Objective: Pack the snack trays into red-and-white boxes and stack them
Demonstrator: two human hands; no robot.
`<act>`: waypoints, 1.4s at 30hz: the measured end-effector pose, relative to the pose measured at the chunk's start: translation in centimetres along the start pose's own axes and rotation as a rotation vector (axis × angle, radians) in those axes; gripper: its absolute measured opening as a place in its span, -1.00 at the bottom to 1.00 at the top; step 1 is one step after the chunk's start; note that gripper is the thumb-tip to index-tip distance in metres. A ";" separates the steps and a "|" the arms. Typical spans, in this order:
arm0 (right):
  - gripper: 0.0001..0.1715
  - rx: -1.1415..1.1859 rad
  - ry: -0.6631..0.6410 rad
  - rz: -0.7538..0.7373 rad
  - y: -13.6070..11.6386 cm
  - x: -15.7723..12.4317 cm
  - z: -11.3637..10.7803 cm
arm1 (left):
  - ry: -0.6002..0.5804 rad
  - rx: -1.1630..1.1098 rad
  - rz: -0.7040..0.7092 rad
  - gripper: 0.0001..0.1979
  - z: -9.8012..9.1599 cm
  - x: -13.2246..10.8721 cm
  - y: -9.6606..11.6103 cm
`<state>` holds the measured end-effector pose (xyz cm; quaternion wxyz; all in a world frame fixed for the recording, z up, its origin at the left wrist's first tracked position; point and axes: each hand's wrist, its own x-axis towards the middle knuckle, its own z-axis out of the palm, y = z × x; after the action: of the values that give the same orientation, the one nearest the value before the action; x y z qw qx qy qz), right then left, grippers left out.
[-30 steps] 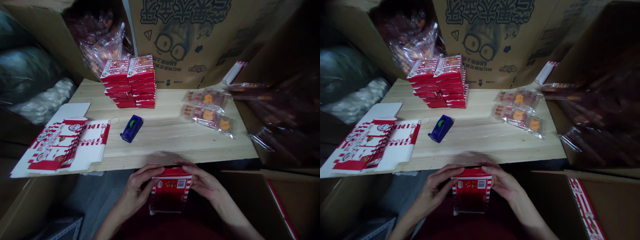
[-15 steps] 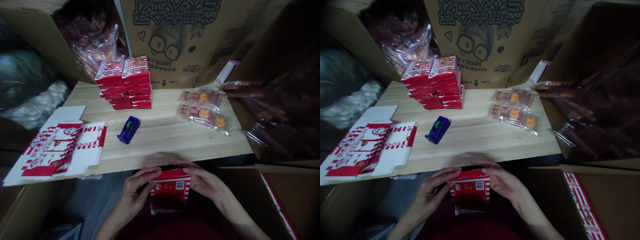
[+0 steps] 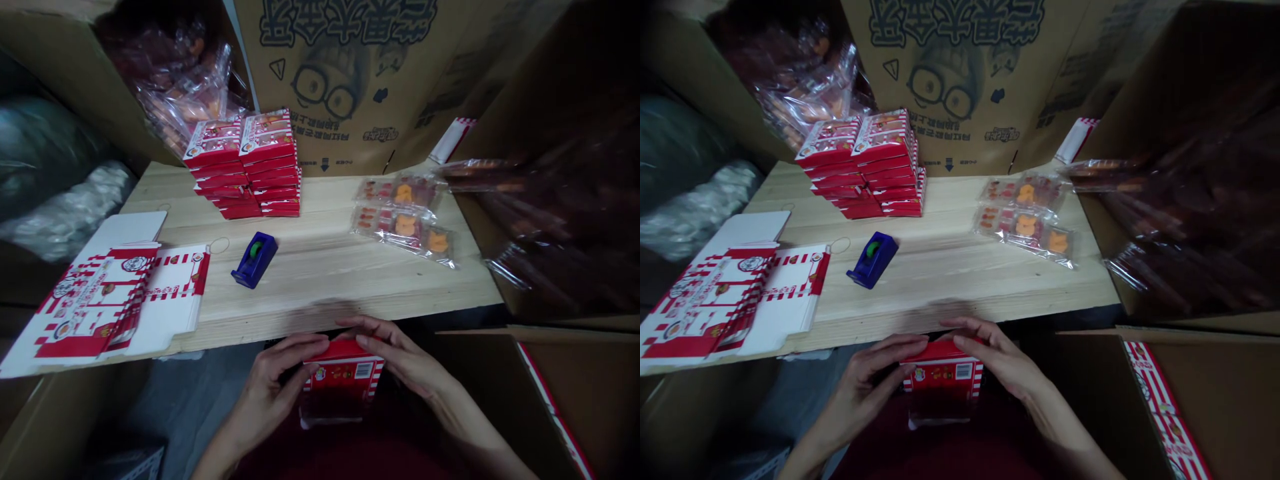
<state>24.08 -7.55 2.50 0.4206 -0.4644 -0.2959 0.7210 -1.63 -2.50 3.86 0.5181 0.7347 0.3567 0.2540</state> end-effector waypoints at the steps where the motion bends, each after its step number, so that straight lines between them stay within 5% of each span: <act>1: -0.59 -0.004 -0.009 -0.017 0.2 0.3 0.0 | -0.001 -0.006 -0.010 -0.65 0.1 0.1 -0.1; 8: -0.72 -0.369 0.145 -0.335 1.8 2.8 -1.2 | 0.081 -0.215 -0.206 -0.71 0.0 1.9 -2.8; 12: -0.59 -0.499 -0.010 -0.297 2.0 3.7 -2.0 | -0.025 -0.436 -0.279 -0.63 -0.2 3.1 -5.1; 16: -0.55 -0.443 0.011 -0.276 2.6 4.4 -2.5 | -0.026 -0.441 -0.246 -0.61 -0.1 3.7 -6.8; 18: -0.56 -0.432 0.084 -0.292 2.3 4.5 -2.9 | 0.143 -0.268 -0.144 -0.60 -1.1 4.3 -7.6; 20: -0.56 -0.428 0.171 -0.327 1.2 4.5 -3.6 | 0.443 -0.023 -0.061 -0.56 -3.2 5.4 -8.3; 22: -0.54 -0.424 0.239 -0.376 -0.5 4.5 -4.1 | 0.721 0.161 -0.090 -0.54 -6.0 6.7 -9.3; 24: -0.50 -0.419 0.277 -0.420 -2.2 4.6 -4.3 | 0.826 0.199 -0.189 -0.60 -8.8 7.9 -10.5; 29: -0.46 -0.398 0.245 -0.429 -3.2 5.8 -3.0 | 0.750 0.034 -0.298 -0.76 -11.8 10.1 -13.0; 42: -0.41 -0.210 0.293 -0.342 -1.2 7.4 -2.7 | 0.834 -0.286 -0.284 -0.61 -10.0 7.2 -13.5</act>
<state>25.34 -0.33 -0.68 0.5244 -0.5483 -0.3793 0.5296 -8.15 11.81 -5.47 0.4563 0.4349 0.5929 0.5011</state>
